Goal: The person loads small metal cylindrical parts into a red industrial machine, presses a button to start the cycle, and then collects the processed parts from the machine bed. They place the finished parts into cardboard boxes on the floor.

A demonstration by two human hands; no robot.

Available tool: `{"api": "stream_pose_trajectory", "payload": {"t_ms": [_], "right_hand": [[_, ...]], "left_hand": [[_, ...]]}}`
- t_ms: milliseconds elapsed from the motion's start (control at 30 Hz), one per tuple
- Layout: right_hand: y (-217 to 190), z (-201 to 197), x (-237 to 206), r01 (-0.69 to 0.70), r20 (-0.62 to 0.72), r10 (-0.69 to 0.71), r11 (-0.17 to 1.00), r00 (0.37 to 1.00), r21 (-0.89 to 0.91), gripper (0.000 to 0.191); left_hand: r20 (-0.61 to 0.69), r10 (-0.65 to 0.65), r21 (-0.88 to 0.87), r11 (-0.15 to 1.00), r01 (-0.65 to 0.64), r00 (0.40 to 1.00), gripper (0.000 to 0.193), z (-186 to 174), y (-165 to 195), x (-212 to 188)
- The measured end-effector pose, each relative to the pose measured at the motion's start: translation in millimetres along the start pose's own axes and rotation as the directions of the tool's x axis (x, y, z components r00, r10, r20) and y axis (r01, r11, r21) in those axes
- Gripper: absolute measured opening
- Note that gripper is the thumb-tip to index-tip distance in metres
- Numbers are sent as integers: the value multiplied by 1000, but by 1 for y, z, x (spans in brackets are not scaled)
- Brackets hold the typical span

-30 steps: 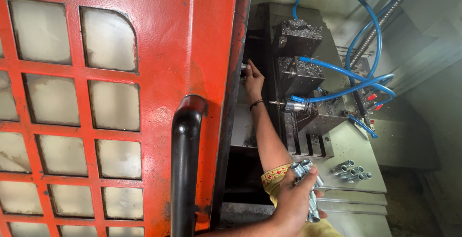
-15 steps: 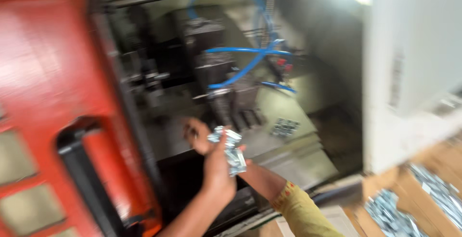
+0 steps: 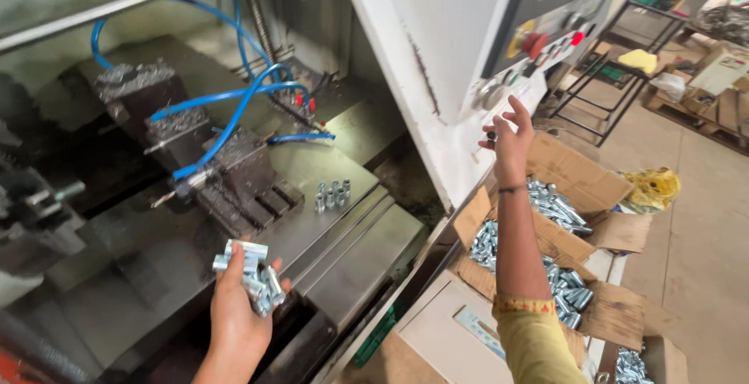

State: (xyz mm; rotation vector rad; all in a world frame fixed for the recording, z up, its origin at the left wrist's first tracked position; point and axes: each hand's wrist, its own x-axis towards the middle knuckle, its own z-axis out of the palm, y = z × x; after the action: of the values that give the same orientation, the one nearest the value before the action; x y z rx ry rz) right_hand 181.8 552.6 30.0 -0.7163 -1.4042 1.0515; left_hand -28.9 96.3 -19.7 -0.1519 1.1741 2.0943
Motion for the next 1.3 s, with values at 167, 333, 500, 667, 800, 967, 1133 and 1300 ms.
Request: {"api": "stream_pose_trajectory", "payload": {"t_ms": [167,333,500,667,800,967,1133,1300], "right_hand": [[7,-4,43,-41,64,51,988,997,-146,60],[22,-79,68,-146,272,295,877,916,-458,63],[53,-144,75,64,227,61,860,972,-506,50],[46,-147,35,254,155,-202,798,967,-546,49],[9,-89,-35,260,175,-203,868,963,-424,47],[-32,24,-148,315,415,-213,929,884,-193,55],[-36,106,-238,262,806,-199,963,557,57,65],[-7,141,-274,-109,863,37,994,503,21,63]], "left_hand": [[-21,-57,21,998,57,998,39,0,-9,1],[-30,-68,48,996,69,997,39,-1,-14,4],[-63,-103,110,988,110,993,41,8,-21,3],[-16,-106,119,987,107,994,41,21,-37,17],[14,-123,62,991,122,992,39,25,-53,31],[46,-170,75,983,166,984,39,18,-49,24],[80,-196,137,973,183,977,37,28,-42,11],[129,-150,162,978,128,980,35,30,-40,8]]}}
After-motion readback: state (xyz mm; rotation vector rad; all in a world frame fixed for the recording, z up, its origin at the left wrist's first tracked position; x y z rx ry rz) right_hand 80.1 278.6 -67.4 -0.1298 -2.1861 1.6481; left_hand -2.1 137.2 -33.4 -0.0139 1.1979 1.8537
